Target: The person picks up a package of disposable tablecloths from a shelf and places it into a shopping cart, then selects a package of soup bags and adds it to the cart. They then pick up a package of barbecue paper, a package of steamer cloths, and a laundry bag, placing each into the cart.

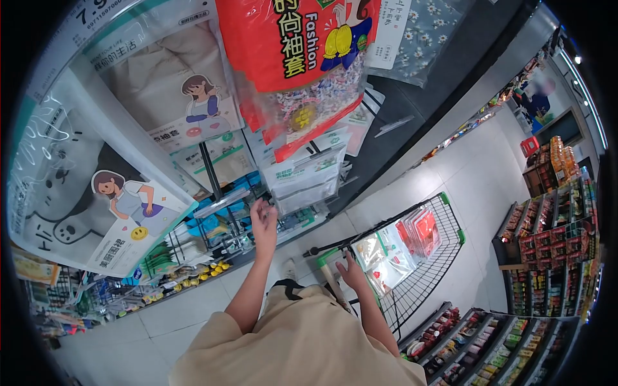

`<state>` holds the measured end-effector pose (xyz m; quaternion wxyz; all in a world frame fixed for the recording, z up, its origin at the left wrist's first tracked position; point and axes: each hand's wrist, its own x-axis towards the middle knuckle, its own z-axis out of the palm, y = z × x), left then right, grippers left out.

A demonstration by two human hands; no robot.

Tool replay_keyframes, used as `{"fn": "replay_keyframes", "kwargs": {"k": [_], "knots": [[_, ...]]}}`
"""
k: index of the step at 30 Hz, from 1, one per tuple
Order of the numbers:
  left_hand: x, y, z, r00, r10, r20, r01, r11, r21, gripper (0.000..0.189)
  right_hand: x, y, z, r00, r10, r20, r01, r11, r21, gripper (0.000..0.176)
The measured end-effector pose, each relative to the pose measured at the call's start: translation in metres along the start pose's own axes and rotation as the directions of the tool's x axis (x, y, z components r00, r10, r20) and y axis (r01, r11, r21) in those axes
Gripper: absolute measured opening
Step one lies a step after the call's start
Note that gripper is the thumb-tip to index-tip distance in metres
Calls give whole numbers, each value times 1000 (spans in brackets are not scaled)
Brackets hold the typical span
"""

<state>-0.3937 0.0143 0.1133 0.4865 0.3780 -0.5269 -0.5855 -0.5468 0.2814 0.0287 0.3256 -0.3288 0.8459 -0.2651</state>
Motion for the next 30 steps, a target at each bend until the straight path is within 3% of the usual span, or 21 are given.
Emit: {"fn": "replay_keyframes", "kwargs": {"k": [4,8,10,13,14,16,17,21,23,24,26,27,29,30], "knots": [[-22,-41,-10,997,-75,27,74,997,34,51,-1,-1,-4,1000,17,15,-17,1000,17,71],[-51,-95,-4,955,-185,232,139,969,203,57,0,1,-3,999,11,36,-11,1000,-26,71],[-63,-105,14,730,-457,508,238,867,439,78,-2,4,0,999,40,5,-40,999,-26,71],[-82,-90,49,619,-566,544,290,808,512,88,-3,8,5,999,-32,-15,30,992,-120,70],[-84,-98,57,587,-569,575,270,808,524,88,-5,9,4,999,0,-49,-5,995,-101,70],[-86,-117,74,465,-505,727,-179,750,637,82,-10,4,-5,1000,27,-12,-28,997,-65,68],[-89,-116,80,384,-531,756,-186,757,626,74,-13,3,-8,999,12,-33,-14,998,-60,68],[-95,-122,94,371,-523,768,-344,690,636,59,-20,15,-8,996,7,-89,-9,1000,-29,62],[-92,-124,99,370,-528,764,-353,680,642,52,-33,28,-15,966,-49,-254,49,999,-7,55],[-91,-121,102,358,-530,768,-365,678,638,52,-42,32,-21,964,-39,-264,41,999,3,55],[-90,-115,105,342,-653,675,-316,597,737,53,-68,38,-37,926,181,-332,-170,983,63,49],[-90,-118,103,334,-657,677,-324,594,736,53,-78,51,-38,923,191,-335,-176,982,73,49],[-91,-128,98,352,-549,758,-244,728,640,59,-100,76,-30,850,276,-448,-264,960,91,48],[-90,-126,101,348,-548,760,-251,727,639,59,-109,78,-31,847,279,-451,-264,960,97,48]]}}
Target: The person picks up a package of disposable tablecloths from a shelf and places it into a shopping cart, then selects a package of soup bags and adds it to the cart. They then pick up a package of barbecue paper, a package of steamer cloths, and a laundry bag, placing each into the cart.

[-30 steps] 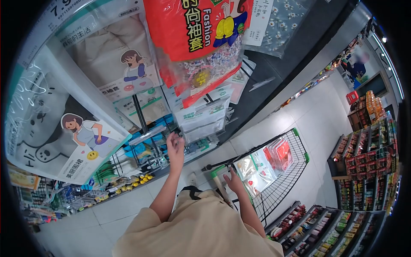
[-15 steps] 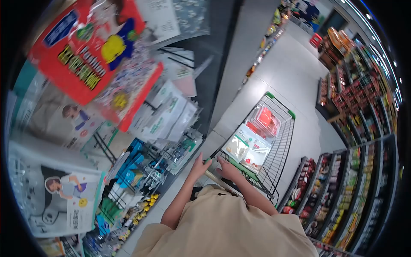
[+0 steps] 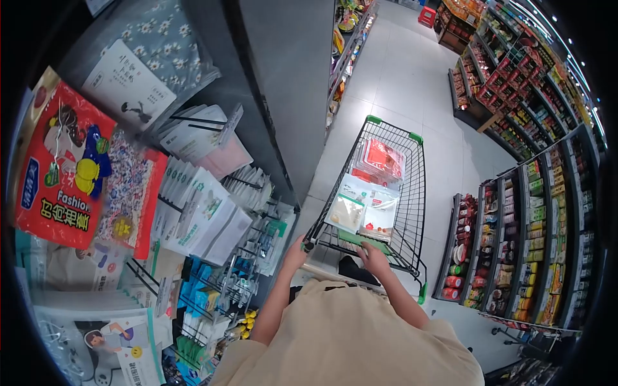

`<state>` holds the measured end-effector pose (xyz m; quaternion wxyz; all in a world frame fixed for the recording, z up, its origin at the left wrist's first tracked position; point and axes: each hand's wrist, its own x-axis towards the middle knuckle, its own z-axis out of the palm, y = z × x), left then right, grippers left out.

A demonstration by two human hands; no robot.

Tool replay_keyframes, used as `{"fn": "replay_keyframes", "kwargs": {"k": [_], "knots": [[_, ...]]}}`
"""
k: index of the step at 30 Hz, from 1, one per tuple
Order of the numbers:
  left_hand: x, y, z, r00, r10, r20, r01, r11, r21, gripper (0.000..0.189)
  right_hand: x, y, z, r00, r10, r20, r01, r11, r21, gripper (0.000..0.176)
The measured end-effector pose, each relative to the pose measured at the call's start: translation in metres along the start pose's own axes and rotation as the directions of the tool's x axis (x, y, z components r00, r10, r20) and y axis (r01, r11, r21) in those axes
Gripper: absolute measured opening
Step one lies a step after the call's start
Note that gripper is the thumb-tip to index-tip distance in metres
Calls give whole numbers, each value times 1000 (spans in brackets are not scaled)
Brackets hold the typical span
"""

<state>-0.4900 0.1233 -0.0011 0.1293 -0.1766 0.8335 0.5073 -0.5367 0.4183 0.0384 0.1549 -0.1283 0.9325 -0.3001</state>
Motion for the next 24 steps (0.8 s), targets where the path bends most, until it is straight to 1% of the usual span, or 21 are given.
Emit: {"fn": "replay_keyframes", "kwargs": {"k": [2,3,4,6,7,8,10,11,12,13,14,15,17,21,23,24], "knots": [[2,7,-5,996,-77,54,84,986,-143,63,-13,5,-8,966,244,89,-244,970,-12,44],[6,4,-4,996,-74,55,81,988,-135,63,-15,14,-1,972,226,57,-227,974,11,40],[10,-2,-1,998,-56,40,62,986,-156,66,-14,13,0,972,229,55,-230,973,19,40],[13,-6,1,999,-37,29,41,985,-168,68,-10,13,1,973,228,-32,-228,974,22,35],[13,-2,0,996,-85,38,91,977,-191,68,-8,13,1,975,217,-46,-216,976,15,31],[14,1,-2,990,-133,47,140,967,-212,68,-6,14,2,975,218,-52,-217,976,23,31],[20,-11,1,993,-109,46,117,968,-222,69,-2,16,3,986,117,-121,-119,993,-8,29],[24,-18,3,995,-92,45,100,965,-242,69,1,16,2,985,115,-126,-117,993,-5,29],[24,-12,0,995,-88,41,95,966,-240,69,3,16,1,988,119,-97,-123,992,-30,29],[21,-4,-2,991,-128,44,135,964,-231,69,6,18,0,990,123,-68,-127,990,-58,28],[18,4,-5,984,-170,47,176,959,-223,68,9,19,0,990,120,-69,-124,991,-58,28],[19,0,-4,984,-170,44,176,959,-224,68,12,21,1,993,102,-62,-106,992,-70,28],[20,-7,-1,999,-8,-40,5,998,-62,69,17,25,3,995,82,-51,-86,993,-82,29],[29,-20,5,996,-39,-75,29,990,-138,70,31,27,0,998,54,-27,-57,994,-92,30],[39,-37,11,990,-60,-130,32,978,-205,68,37,25,-2,999,39,-26,-42,994,-104,30],[39,-32,9,989,-60,-136,31,978,-209,68,41,22,-5,998,68,9,-67,993,-100,32]]}}
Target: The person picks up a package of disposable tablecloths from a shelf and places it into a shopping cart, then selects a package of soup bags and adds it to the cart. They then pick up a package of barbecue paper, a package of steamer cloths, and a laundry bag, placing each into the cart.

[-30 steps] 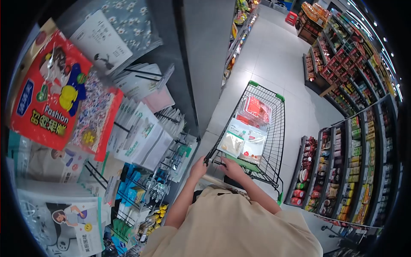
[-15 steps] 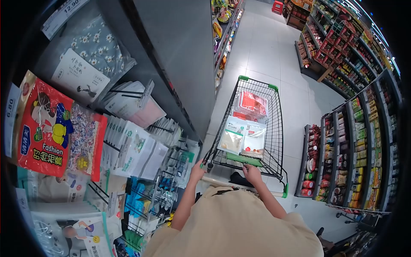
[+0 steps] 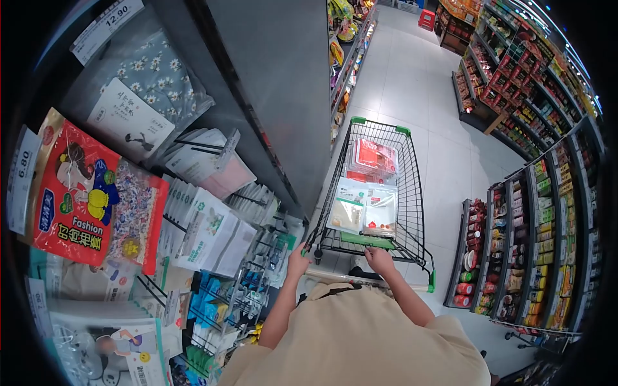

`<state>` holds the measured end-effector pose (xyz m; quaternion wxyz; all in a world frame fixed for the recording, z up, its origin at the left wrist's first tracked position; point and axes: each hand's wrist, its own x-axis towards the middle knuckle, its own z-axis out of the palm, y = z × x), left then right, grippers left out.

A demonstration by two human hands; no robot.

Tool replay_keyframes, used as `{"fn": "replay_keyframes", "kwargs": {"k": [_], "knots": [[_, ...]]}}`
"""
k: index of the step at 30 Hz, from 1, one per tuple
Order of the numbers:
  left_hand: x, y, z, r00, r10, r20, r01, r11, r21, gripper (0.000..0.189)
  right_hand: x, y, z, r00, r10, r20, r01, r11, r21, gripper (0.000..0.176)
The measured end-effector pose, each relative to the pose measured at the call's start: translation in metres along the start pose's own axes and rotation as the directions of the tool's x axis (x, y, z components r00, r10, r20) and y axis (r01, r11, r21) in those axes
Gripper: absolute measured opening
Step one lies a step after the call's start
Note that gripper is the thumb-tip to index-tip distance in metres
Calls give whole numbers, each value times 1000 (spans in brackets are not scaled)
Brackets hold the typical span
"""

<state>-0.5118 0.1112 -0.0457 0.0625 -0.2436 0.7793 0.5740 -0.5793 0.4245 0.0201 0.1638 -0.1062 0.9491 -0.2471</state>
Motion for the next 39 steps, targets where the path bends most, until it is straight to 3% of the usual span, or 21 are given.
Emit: {"fn": "replay_keyframes", "kwargs": {"k": [8,14,16,18,20,24,29,32,35,39], "knots": [[10,57,-21,999,-24,-47,29,995,98,54,29,-18,-7,998,-4,61,3,1000,1,37],[26,64,-31,986,76,-148,-62,993,96,41,46,-23,-1,996,-16,85,13,999,41,39],[34,59,-33,986,74,-150,-64,996,69,40,44,-27,-3,998,-50,45,44,991,124,42],[40,51,-34,987,60,-146,-54,998,45,40,38,-25,-2,997,-57,44,53,995,81,43],[50,39,-37,986,75,-147,-64,995,77,40,30,-15,8,980,-177,-95,182,983,40,42],[50,38,-46,989,67,-135,-55,994,90,41,17,-11,-8,981,-188,41,181,975,131,45],[47,40,-49,994,61,-93,-53,994,94,41,14,-5,-14,974,-224,37,216,964,157,49],[47,31,-45,992,23,-125,-20,999,29,40,18,0,-14,972,-222,76,204,960,194,51],[31,57,-49,969,141,-204,-84,960,267,39,22,-1,-15,964,-238,120,206,952,227,52],[-3,66,-49,929,176,-326,-111,971,210,41,24,-10,-24,953,-251,173,204,947,249,46]]}}
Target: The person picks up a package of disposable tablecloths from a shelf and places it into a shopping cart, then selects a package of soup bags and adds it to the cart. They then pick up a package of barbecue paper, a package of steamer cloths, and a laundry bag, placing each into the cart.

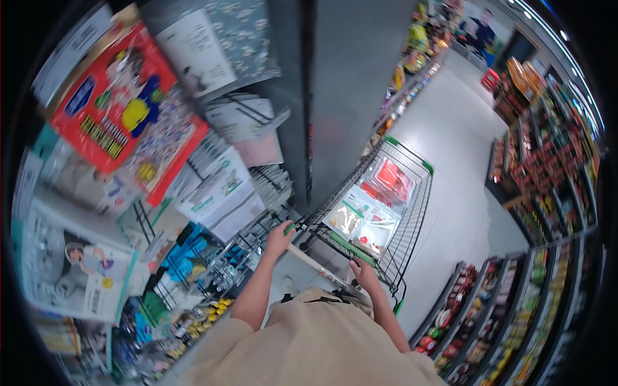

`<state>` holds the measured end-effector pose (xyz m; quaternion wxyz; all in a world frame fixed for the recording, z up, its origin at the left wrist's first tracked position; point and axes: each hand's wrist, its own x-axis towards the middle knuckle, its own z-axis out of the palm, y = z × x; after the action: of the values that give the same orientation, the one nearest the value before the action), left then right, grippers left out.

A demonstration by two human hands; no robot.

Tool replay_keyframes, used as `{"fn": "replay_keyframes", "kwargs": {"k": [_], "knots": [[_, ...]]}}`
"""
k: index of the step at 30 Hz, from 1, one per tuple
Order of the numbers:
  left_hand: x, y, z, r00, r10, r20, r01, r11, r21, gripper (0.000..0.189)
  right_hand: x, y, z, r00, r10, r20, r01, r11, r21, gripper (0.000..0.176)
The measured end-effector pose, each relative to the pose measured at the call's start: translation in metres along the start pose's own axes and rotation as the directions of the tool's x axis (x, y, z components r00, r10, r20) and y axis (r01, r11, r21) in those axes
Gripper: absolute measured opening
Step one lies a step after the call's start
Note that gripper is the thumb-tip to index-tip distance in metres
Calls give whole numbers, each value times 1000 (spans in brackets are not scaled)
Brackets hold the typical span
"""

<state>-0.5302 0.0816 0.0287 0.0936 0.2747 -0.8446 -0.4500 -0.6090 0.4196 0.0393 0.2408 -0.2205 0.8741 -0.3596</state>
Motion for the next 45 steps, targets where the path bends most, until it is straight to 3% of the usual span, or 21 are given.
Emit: {"fn": "replay_keyframes", "kwargs": {"k": [5,7,8,10,11,12,13,17,19,21,22,24,27,29,32,34,36,38,40,41,45], "knots": [[-60,-1,-21,971,2,-240,-38,988,-147,34,6,-29,-11,999,-30,-12,29,996,-79,47],[-92,13,-42,922,-258,-288,133,911,-390,31,17,-47,-14,996,-82,46,87,989,-121,49],[-101,-3,-45,913,-272,-304,137,906,-400,31,24,-54,-12,990,-131,51,134,988,-75,49],[-114,-30,-54,775,-254,-578,-45,891,-451,34,39,-86,-15,970,-221,105,225,974,-28,49],[-117,-34,-60,763,-266,-590,-42,890,-455,34,52,-112,-15,939,-323,116,325,946,-6,50],[-117,-27,-82,677,-275,-682,-104,882,-460,40,68,-145,-8,891,-434,136,435,900,19,52],[-112,-20,-98,599,-276,-752,-165,876,-454,47,77,-170,-5,878,-451,162,440,892,104,53],[-82,-10,-138,611,-201,-766,-262,862,-435,60,125,-254,23,787,-597,158,544,791,281,63],[-71,-3,-152,664,-124,-738,-299,860,-413,66,163,-276,51,748,-651,128,590,741,320,68],[-63,4,-161,683,-84,-726,-328,852,-408,69,195,-295,77,719,-695,11,567,596,569,74],[-58,4,-162,702,-60,-710,-347,841,-415,70,194,-313,74,717,-697,9,569,593,570,74],[-54,7,-166,737,-8,-675,-322,875,-362,72,188,-338,68,744,-645,173,306,560,770,77],[-58,23,-162,738,-60,-672,-318,848,-425,72,187,-342,76,799,-582,153,343,649,679,68],[-59,23,-161,735,-78,-673,-291,861,-417,73,188,-338,83,814,-564,141,321,638,700,65],[-61,29,-160,676,-73,-733,-305,878,-369,68,192,-328,86,836,-531,138,294,645,705,59],[-61,26,-159,595,-73,-800,-231,938,-257,58,191,-329,83,843,-519,144,291,663,690,58],[-64,28,-160,595,-103,-797,-238,925,-296,54,184,-330,79,843,-529,101,346,676,651,62],[-67,31,-163,596,-129,-793,-245,910,-333,50,174,-334,69,865,-484,134,303,716,628,60],[-71,30,-168,683,-182,-708,-220,872,-437,52,168,-335,64,884,-437,166,259,753,605,58],[-71,31,-169,683,-180,-708,-221,873,-435,52,167,-333,63,864,-464,194,244,724,645,54],[-74,53,-175,705,-145,-694,-358,772,-526,55,165,-329,62,857,-474,201,242,715,656,40]]}}
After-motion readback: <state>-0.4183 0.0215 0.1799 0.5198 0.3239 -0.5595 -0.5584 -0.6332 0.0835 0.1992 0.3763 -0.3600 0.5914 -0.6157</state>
